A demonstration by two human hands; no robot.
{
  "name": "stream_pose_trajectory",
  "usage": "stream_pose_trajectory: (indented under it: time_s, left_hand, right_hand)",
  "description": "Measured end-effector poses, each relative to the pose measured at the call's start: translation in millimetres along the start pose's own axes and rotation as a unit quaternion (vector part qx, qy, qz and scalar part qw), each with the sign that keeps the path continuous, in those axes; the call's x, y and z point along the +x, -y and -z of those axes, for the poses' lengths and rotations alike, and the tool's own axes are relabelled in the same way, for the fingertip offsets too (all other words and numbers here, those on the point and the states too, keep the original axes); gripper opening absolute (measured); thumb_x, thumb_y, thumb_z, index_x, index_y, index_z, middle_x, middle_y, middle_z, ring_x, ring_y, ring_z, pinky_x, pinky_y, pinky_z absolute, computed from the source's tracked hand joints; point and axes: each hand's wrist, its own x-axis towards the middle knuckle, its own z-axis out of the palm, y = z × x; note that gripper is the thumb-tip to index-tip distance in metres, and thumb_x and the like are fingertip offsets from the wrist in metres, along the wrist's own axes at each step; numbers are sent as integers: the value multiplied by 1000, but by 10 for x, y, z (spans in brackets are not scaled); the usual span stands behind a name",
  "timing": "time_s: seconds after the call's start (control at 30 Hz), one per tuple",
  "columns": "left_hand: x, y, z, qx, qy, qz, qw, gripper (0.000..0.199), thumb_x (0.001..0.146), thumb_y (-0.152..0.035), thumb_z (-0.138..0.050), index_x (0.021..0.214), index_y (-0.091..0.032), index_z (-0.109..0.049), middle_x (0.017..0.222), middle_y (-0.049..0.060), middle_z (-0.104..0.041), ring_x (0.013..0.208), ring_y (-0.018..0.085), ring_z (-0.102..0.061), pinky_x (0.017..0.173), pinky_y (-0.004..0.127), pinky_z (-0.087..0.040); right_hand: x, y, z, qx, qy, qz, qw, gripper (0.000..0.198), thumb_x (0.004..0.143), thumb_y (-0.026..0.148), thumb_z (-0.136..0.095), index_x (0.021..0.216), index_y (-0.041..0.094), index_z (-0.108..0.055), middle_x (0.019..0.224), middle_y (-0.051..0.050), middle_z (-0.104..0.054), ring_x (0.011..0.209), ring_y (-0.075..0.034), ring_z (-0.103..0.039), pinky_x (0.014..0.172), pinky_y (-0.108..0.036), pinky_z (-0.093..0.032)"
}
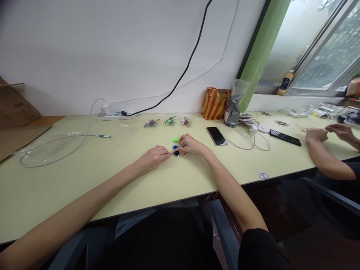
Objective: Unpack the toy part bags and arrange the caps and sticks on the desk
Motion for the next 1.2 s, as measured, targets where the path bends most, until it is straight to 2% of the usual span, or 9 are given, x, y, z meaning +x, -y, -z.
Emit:
stream_pose_trajectory:
  time_s: [0.37, 0.57, 0.73, 0.83, 0.93, 1.03, 1.2]
  left_hand:
    - [64, 2, 22, -56, 14, 11, 998, 33, 107, -17, -35, 111, -17, -68, 94, 9, -64, 91, 22, -60, 84, 36, -48]
    - [63, -4, 27, -41, 20, 4, 999, 33, 107, -17, -35, 108, -16, -68, 92, 9, -63, 89, 22, -59, 82, 35, -48]
    - [17, -5, 12, -24, 5, 6, 1000, 32, 108, -18, -35, 115, -15, -67, 95, 10, -65, 92, 22, -60, 82, 36, -48]
    - [-18, 4, 23, -27, 5, 17, 999, 32, 108, -19, -37, 121, -17, -66, 97, 10, -66, 94, 22, -61, 83, 36, -48]
    - [-40, -1, 59, -44, 6, 30, 999, 32, 107, -20, -39, 124, -18, -65, 98, 9, -67, 94, 22, -62, 82, 36, -47]
    - [-44, -19, 95, -62, 2, 45, 997, 32, 104, -18, -41, 128, -19, -64, 103, 9, -68, 97, 22, -63, 83, 36, -48]
    - [-49, -22, 104, -73, 7, 59, 996, 45, 100, -10, -40, 141, -21, -54, 115, 10, -67, 106, 22, -63, 91, 37, -47]
  right_hand:
    - [38, -54, 12, -45, 26, -17, 998, 37, 89, 51, -68, 68, 21, -67, 116, -12, -62, 119, -31, -48, 101, -45, -42]
    - [42, -112, -28, -59, 27, -14, 998, 30, 87, 45, -74, 69, 22, -69, 115, -11, -63, 120, -32, -47, 106, -48, -38]
    - [-3, -95, -21, -44, -31, 21, 998, 26, 89, 45, -72, 78, 21, -71, 118, -10, -62, 119, -30, -50, 105, -47, -41]
    - [-30, -152, 42, -32, -95, 44, 994, 17, 94, 37, -68, 87, 22, -73, 117, -10, -63, 116, -27, -53, 106, -46, -42]
    - [-54, -234, 106, -60, -137, 33, 988, 11, 95, 27, -67, 90, 23, -76, 117, -9, -63, 118, -28, -52, 106, -48, -41]
    - [-55, -265, 96, -82, -127, 18, 988, 9, 91, 23, -70, 89, 24, -78, 117, -9, -63, 118, -29, -51, 105, -48, -42]
    - [18, -208, -40, -91, -75, 13, 993, 5, 87, 24, -77, 87, 26, -81, 117, -9, -64, 116, -29, -50, 104, -48, -41]
